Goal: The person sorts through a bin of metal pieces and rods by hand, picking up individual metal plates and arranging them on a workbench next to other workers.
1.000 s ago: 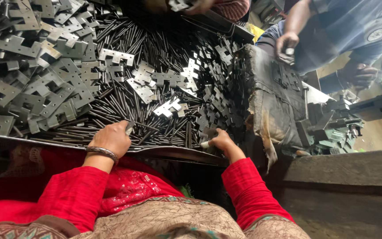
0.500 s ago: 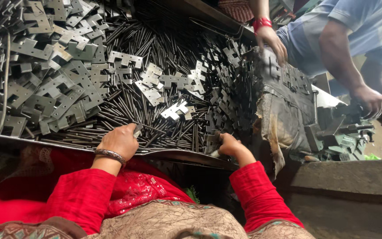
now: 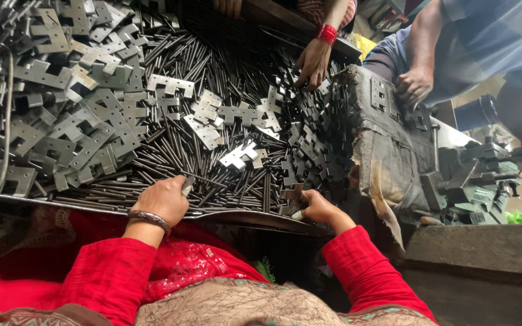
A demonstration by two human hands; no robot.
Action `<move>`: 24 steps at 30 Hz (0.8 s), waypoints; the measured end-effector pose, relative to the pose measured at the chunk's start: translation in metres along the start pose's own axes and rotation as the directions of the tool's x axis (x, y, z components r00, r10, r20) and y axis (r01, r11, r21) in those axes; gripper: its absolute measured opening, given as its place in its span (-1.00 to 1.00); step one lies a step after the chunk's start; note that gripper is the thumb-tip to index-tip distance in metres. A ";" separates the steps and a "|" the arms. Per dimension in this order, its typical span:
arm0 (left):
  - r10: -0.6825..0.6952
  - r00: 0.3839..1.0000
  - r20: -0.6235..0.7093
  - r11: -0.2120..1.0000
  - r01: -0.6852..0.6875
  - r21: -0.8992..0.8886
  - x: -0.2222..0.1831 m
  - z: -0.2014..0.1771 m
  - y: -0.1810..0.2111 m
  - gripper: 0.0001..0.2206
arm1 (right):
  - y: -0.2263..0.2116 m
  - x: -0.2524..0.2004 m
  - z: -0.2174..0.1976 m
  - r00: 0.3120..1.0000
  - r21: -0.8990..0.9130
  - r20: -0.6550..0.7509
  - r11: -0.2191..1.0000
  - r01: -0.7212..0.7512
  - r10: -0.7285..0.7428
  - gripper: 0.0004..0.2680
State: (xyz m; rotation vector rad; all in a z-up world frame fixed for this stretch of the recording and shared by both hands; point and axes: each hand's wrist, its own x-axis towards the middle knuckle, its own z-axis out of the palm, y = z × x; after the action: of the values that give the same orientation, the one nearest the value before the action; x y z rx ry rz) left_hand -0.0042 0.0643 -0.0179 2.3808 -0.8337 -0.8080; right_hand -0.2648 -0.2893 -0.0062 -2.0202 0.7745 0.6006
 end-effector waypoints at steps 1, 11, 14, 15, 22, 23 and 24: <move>-0.015 1.000 0.011 1.000 0.015 0.001 0.000 -0.001 0.000 -0.69 | -0.002 -0.001 -0.002 0.999 0.014 -0.043 1.000 0.009 -0.008 -0.48; -0.060 0.994 0.092 0.998 0.059 0.017 0.009 0.009 -0.006 -0.63 | -0.060 0.024 -0.077 0.935 0.639 -0.296 0.687 0.346 -0.196 -0.52; -0.059 0.996 0.061 0.996 0.055 0.070 0.008 0.010 -0.007 -0.65 | -0.065 0.004 -0.091 0.916 0.471 -0.363 0.814 0.340 -0.173 -0.37; -0.052 0.997 0.050 0.996 0.049 0.072 0.006 0.010 -0.007 -0.63 | -0.055 0.003 -0.084 0.917 0.470 -0.362 0.817 0.334 -0.167 -0.37; -0.051 0.998 0.048 0.996 0.047 0.080 0.005 0.006 -0.003 -0.58 | 0.075 -0.026 -0.024 0.880 -0.467 -0.472 0.829 -0.308 0.062 0.13; -0.050 0.997 0.054 0.996 0.046 0.082 0.005 0.006 -0.003 -0.58 | 0.082 -0.023 -0.019 0.855 -0.379 -0.447 0.810 -0.448 0.264 0.14; -0.064 0.996 0.067 0.995 0.059 0.082 0.005 0.005 -0.002 -0.58 | 0.087 -0.022 -0.014 0.793 -0.294 -0.405 0.757 -0.584 0.455 0.16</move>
State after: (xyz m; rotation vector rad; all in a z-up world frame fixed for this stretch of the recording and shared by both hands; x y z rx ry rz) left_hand -0.0035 0.0613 -0.0245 2.4716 -0.8385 -0.9021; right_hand -0.3402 -0.3319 -0.0325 -2.3101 1.5607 0.8256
